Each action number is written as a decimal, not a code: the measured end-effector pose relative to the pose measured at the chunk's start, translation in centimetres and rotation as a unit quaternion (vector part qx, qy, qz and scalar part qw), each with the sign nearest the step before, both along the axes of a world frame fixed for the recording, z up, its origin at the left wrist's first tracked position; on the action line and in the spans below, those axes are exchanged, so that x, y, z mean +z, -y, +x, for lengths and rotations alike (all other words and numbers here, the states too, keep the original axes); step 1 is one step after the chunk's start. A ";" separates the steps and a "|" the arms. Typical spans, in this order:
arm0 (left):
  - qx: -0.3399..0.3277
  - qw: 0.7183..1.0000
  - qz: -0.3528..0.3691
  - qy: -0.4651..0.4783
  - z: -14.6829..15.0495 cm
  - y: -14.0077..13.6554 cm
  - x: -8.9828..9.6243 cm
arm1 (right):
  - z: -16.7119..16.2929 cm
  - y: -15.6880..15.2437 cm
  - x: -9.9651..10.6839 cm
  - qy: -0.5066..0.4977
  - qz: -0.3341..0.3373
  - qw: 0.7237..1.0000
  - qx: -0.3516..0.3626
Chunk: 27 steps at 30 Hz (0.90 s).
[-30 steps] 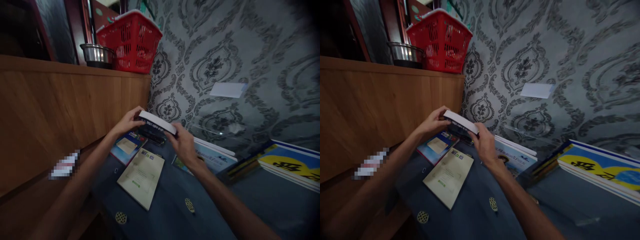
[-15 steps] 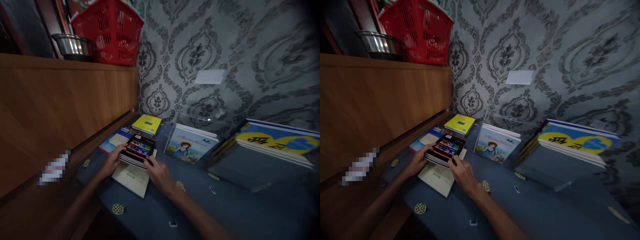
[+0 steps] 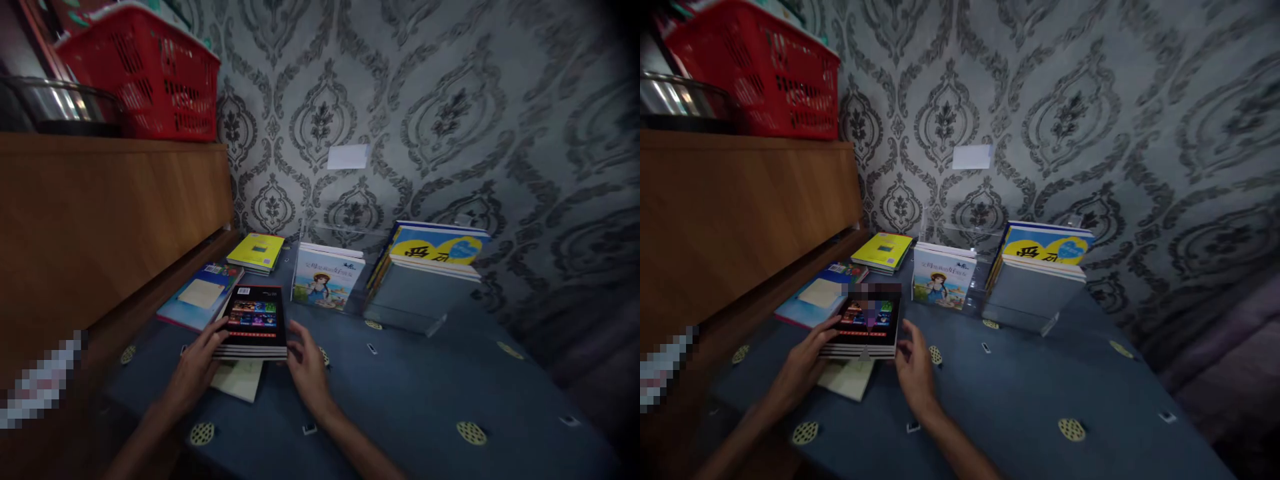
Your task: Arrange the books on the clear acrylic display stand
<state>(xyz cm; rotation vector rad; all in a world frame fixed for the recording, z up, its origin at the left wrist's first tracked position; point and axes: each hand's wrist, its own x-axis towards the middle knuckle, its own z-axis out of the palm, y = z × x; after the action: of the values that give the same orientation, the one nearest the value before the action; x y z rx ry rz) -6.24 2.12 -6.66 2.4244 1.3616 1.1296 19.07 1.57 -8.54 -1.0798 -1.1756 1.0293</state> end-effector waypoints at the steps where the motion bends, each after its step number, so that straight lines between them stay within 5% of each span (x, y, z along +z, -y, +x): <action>1: -0.003 1.000 0.011 -0.006 0.1 -0.1 0.0 | 0.3 -0.3 0.2 -0.080 -0.051 0.995 0.020; 4: -0.006 0.999 0.049 0.003 0.3 -0.4 0.0 | 0.8 -1.1 1.4 -0.257 -0.164 0.950 0.069; 8: -0.004 0.997 0.079 0.009 0.1 -0.7 0.3 | -0.3 -2.2 3.2 -0.260 -0.215 0.933 0.123; 13: 0.020 0.994 0.105 0.021 -1.0 -2.5 2.1 | -3.0 -4.3 5.1 -0.265 -0.162 0.942 0.124; 20: 0.059 0.988 0.140 0.029 -1.7 -9.5 6.6 | -5.5 -11.5 9.7 -0.327 -0.102 0.929 0.141; 27: 0.009 0.977 0.209 -0.045 -0.7 -16.7 8.0 | -6.0 -16.4 8.4 -0.419 -0.089 0.900 0.085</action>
<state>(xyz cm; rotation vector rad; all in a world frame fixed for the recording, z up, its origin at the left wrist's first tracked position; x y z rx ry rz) -6.97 18.80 1.30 2.7830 1.2768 1.4523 13.07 17.93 -0.14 -0.5447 -0.4740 1.5522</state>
